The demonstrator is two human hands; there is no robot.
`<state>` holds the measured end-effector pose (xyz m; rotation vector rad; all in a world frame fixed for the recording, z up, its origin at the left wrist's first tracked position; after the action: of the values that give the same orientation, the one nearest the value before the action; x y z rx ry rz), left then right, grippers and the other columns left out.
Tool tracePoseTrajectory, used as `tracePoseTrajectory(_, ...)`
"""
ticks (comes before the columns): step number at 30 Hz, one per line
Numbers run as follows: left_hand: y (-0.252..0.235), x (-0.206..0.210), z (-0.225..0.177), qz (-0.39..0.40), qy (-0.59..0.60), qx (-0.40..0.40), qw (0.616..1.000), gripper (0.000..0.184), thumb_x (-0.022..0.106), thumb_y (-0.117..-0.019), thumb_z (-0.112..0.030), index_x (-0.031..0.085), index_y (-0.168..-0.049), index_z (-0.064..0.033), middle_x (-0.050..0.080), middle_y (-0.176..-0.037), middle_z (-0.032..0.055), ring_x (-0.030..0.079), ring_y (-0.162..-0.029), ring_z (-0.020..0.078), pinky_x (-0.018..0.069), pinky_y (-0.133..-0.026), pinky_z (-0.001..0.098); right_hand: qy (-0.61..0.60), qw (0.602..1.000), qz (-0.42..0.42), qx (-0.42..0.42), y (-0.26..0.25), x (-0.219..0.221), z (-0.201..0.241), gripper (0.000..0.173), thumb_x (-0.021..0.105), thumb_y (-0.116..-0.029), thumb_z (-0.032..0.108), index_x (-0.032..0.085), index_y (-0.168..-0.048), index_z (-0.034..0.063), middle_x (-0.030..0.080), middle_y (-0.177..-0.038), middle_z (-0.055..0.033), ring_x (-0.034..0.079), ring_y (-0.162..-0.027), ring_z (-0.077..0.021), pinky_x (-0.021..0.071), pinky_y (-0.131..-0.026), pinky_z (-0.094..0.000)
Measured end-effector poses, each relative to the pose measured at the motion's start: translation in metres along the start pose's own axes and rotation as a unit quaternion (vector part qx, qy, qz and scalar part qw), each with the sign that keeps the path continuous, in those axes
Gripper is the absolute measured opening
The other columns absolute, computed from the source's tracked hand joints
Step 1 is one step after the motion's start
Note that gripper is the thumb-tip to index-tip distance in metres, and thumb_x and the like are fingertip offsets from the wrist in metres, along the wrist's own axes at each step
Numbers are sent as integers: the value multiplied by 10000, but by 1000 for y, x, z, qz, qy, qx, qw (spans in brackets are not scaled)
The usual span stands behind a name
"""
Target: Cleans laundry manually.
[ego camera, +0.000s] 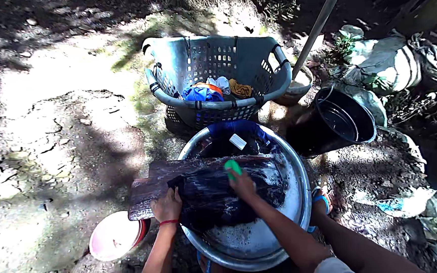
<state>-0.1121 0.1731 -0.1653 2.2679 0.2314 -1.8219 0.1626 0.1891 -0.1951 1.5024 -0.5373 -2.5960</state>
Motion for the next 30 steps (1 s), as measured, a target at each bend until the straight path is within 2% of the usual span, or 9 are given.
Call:
tracePoseTrajectory(4,-1,5,-1,-7,4,-15,1000,474,405,-1108,-304,693,-1066,71,714,-1002,313,679,-1045,498,398,-1010,651,32,968,-56,241,-31,-63,-145,589,506,-1054,289,336,-1617,257,361,-1552,-346,551,-1274,-511,498,-1005,-582)
tracePoseTrajectory(7,-2,4,-2,-3,8,-20,1000,472,401,-1111,-301,693,-1087,69,714,-1017,314,672,-1062,502,393,-1021,651,2,987,-34,160,-18,-39,-22,561,490,-1039,170,382,-1590,163,318,-1557,-379,505,-1311,-538,479,-1031,-594)
tracePoseTrajectory(11,-2,-3,-4,16,-4,-11,1000,464,393,-1113,-284,679,-1113,82,712,-1038,314,669,-1078,497,404,-1023,640,-15,991,115,-70,51,51,164,627,496,-1040,68,336,-1618,248,267,-1558,-396,473,-1312,-557,475,-1033,-598)
tracePoseTrajectory(15,-3,-1,-1,3,-1,-5,1000,450,412,-1108,-270,678,-1105,93,705,-1015,336,668,-1053,523,397,-1008,666,-11,999,45,9,31,14,13,556,529,-1046,322,405,-1587,292,400,-1511,-361,591,-1200,-514,521,-949,-608)
tracePoseTrajectory(19,-2,2,-4,11,-1,-25,1000,463,393,-1113,-293,673,-1145,75,708,-1033,324,663,-1077,512,381,-1038,652,34,966,-83,244,2,-45,-161,573,511,-1049,291,369,-1604,261,396,-1518,-367,604,-1191,-524,531,-951,-586)
tracePoseTrajectory(22,-4,-1,-4,-14,17,-19,1000,456,407,-1110,-278,670,-1112,95,701,-1003,340,668,-1046,526,390,-1015,670,-4,981,-52,187,7,-42,-55,554,507,-1035,162,408,-1580,166,321,-1550,-387,512,-1299,-542,481,-1028,-597)
tracePoseTrajectory(26,-3,2,-2,11,1,-9,1000,466,385,-1115,-285,659,-1168,88,700,-1055,337,663,-1083,512,395,-1021,661,-29,993,106,-51,66,53,133,570,526,-1061,235,366,-1604,294,292,-1556,-387,504,-1288,-547,488,-1000,-613)
tracePoseTrajectory(28,-3,0,-1,9,-4,-4,1000,461,390,-1114,-278,659,-1167,93,699,-1049,341,662,-1076,522,397,-1014,664,-33,994,95,-46,72,49,105,551,524,-1058,298,388,-1591,334,326,-1551,-370,534,-1263,-534,505,-969,-614)
tracePoseTrajectory(30,-1,2,-2,9,-1,-3,1000,462,389,-1115,-278,658,-1162,95,697,-1045,345,659,-1075,527,388,-1018,672,-5,999,19,29,55,27,-3,549,509,-1052,362,394,-1588,338,391,-1525,-351,584,-1211,-516,527,-925,-608)
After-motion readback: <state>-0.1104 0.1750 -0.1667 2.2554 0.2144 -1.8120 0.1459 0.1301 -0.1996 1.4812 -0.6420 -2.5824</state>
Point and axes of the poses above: each hand's wrist, its own y-axis away from the middle knuckle, its own x-axis out of the palm, z = x × y, the point moved 7 cm from there along -y, towards the middle knuckle
